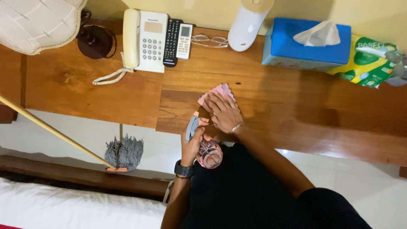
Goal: Transferring tissues from a packet into a blue tissue holder and then cleaning the desk surface with a spray and cloth.
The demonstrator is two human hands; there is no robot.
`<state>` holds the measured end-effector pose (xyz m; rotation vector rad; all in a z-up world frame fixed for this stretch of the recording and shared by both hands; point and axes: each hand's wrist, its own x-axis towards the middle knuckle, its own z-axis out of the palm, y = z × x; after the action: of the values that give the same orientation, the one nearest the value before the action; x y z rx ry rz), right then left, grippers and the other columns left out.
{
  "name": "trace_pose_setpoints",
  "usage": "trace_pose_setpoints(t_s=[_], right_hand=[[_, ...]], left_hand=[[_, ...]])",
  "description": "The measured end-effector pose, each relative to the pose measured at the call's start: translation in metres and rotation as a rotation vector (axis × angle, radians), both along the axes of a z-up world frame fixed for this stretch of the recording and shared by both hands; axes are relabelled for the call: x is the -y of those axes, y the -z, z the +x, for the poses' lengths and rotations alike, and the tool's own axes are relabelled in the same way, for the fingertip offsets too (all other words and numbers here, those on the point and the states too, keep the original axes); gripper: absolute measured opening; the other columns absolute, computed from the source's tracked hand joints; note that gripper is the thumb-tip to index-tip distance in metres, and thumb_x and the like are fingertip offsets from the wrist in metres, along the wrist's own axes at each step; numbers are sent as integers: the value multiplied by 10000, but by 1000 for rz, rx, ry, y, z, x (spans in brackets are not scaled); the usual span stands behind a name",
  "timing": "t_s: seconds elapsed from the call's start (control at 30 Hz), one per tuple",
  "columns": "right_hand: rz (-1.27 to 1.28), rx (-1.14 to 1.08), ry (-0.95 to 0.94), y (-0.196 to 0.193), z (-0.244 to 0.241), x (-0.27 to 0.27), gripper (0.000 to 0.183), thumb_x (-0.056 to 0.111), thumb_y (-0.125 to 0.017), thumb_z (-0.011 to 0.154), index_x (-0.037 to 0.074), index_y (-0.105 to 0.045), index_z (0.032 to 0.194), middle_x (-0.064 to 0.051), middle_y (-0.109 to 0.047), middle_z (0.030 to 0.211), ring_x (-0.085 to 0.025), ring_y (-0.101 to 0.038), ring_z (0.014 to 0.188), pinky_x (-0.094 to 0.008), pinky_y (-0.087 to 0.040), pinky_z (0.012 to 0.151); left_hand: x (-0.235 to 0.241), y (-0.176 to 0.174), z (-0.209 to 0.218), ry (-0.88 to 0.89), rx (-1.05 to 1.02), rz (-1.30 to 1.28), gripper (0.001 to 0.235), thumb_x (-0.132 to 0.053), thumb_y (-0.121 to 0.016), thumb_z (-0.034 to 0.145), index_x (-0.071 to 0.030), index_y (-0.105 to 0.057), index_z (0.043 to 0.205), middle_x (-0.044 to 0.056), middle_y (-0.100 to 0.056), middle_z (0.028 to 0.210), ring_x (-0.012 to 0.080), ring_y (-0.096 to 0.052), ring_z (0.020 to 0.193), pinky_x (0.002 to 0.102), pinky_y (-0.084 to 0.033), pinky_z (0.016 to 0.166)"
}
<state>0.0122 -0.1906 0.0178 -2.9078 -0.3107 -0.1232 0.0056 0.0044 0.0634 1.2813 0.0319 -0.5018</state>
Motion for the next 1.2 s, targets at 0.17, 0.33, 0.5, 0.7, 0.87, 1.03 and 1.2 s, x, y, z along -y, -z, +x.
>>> trace_pose_setpoints(t_s=[0.17, 0.33, 0.5, 0.7, 0.87, 1.03, 1.2], right_hand=[[70, 182, 43, 8, -50, 14, 590, 281, -608, 959, 39, -526, 1491, -117, -477, 1590, -271, -407, 1499, -467, -232, 1257], [17, 161, 91, 9, -69, 35, 568, 301, -613, 954, 9, -565, 1439, -159, -513, 1547, -291, -465, 1450, -466, -291, 1217], [64, 140, 245, -4, -62, 34, 573, 280, -571, 945, -39, -546, 1420, -225, -509, 1500, -333, -451, 1435, -489, -290, 1200], [-89, 121, 402, 62, -37, 32, 591, 296, -475, 1019, -48, -460, 1499, -258, -426, 1595, -371, -362, 1532, -515, -193, 1269], [-31, 3, 568, 62, -18, 14, 622, 360, -403, 1063, 12, -376, 1577, -221, -296, 1668, -359, -218, 1570, -537, -109, 1266], [81, -76, 786, 37, 7, -21, 693, 474, -394, 1052, 48, -326, 1595, -219, -220, 1681, -395, -138, 1563, -561, -84, 1255], [116, -87, 939, 33, 34, -53, 706, 545, -380, 1057, 103, -289, 1600, -327, -251, 1585, -538, -156, 1486, -619, -75, 1221]], left_hand=[[15, -5, 0, 2, -24, -30, 291, -8, -551, 930, 57, -639, 1199, 99, -736, 1103, 111, -659, 610, 217, -465, 520], [28, -7, 5, 59, 1, 20, 297, -18, -546, 940, 69, -624, 1213, 93, -729, 1129, 114, -672, 606, 221, -488, 522], [22, -9, 11, 43, -3, 32, 311, -1, -555, 938, 73, -633, 1231, 103, -733, 1140, 102, -659, 614, 214, -477, 534], [-9, 13, 32, 110, 58, 36, 294, -3, -546, 973, 102, -643, 1230, 141, -744, 1150, 105, -647, 637, 217, -437, 537], [-44, -15, 65, 158, 35, 19, 378, 0, -531, 940, 79, -588, 1306, 107, -727, 1183, 103, -658, 624, 222, -469, 541], [-79, -22, 86, 166, 67, -3, 462, 3, -528, 936, 55, -537, 1395, 117, -714, 1167, 99, -647, 621, 233, -488, 548], [-106, -13, 102, 232, 36, -10, 364, -12, -524, 941, 76, -598, 1287, 107, -704, 1183, 94, -649, 629, 232, -469, 551]])
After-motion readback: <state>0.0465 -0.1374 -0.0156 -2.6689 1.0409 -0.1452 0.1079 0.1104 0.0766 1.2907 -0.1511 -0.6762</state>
